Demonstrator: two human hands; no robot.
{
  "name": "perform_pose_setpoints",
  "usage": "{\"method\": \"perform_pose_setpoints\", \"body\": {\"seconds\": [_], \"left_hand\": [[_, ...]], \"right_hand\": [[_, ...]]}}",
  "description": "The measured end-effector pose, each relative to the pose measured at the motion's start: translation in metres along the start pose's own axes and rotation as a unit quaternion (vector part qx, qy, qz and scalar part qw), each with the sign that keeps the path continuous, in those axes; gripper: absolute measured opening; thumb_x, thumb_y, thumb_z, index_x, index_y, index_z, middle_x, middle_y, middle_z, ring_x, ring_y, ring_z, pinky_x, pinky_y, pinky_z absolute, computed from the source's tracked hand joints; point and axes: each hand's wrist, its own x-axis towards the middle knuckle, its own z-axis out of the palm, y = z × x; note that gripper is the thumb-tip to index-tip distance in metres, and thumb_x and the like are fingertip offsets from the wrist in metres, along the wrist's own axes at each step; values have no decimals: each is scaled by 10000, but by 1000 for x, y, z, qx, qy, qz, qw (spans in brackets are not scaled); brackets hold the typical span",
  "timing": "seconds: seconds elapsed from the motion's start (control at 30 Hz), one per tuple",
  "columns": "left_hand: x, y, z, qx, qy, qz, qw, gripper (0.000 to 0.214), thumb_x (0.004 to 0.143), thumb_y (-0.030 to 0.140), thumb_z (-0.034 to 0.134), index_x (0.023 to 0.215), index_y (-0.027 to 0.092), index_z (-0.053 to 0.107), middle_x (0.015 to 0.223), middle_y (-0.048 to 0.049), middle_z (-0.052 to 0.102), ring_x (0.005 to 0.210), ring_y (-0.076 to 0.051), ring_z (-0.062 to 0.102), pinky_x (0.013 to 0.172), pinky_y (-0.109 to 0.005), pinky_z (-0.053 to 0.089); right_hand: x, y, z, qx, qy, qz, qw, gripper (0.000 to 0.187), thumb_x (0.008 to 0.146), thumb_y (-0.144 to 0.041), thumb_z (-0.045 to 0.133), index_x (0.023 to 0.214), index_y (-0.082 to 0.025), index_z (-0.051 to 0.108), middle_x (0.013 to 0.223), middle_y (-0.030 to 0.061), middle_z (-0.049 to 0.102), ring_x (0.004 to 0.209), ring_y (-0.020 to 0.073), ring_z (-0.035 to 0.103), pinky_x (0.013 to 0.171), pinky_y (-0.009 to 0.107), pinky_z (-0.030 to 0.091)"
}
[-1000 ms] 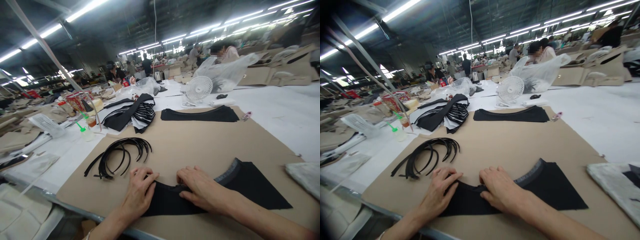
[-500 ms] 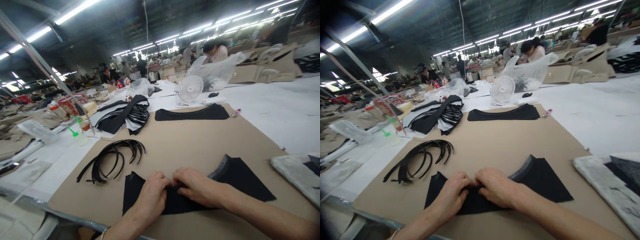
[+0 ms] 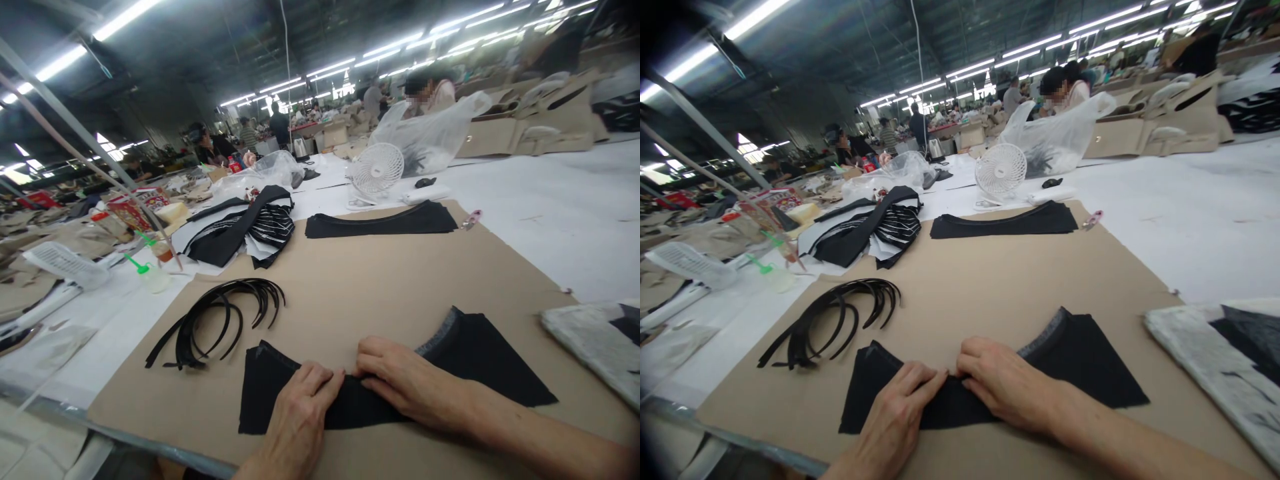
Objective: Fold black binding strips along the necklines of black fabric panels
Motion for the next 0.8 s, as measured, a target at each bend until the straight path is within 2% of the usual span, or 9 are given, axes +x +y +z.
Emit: {"method": "perform_pose_setpoints", "body": {"seconds": [0.27,0.4,0.47,0.6,0.73,0.8], "left_hand": [[0,0,2,29,13,33,999,389,985,183,330,1310,178,543,972,-96,601,873,-194,552,748,-319,551],[-1,-2,4,54,32,34,997,418,957,88,325,1258,224,581,1142,-109,575,1041,-201,544,843,-331,538],[-1,-3,3,42,17,42,998,409,949,88,337,1256,214,577,1158,-111,575,1068,-208,538,879,-352,523],[1,-3,1,-12,-42,60,997,418,954,105,314,1317,166,512,1040,-104,616,921,-204,549,816,-356,524],[4,-4,0,-4,-74,54,996,504,938,73,291,1414,191,409,1009,-93,613,880,-211,520,794,-368,514],[4,-4,1,0,-87,52,995,502,941,91,317,1416,225,412,973,-80,601,864,-211,510,780,-362,509]], "right_hand": [[-10,3,-5,-71,-1,-41,997,210,975,-144,383,876,-183,564,912,41,562,840,160,502,779,289,400],[-17,8,-7,-99,-10,-45,994,185,955,-117,401,868,-183,550,908,41,560,845,164,500,790,293,392],[-21,10,-8,-103,-10,-46,994,168,938,-104,417,864,-184,544,906,38,557,846,164,496,795,292,390],[-28,15,-11,-101,-5,-55,993,157,914,-86,428,886,-182,548,909,41,553,848,162,488,800,291,388],[-33,19,-15,-96,-8,-53,994,151,915,-86,425,896,-184,539,922,42,553,849,164,484,791,292,386],[-35,20,-17,-93,-9,-50,994,152,919,-87,418,890,-184,532,925,44,551,852,166,485,797,295,386]]}}
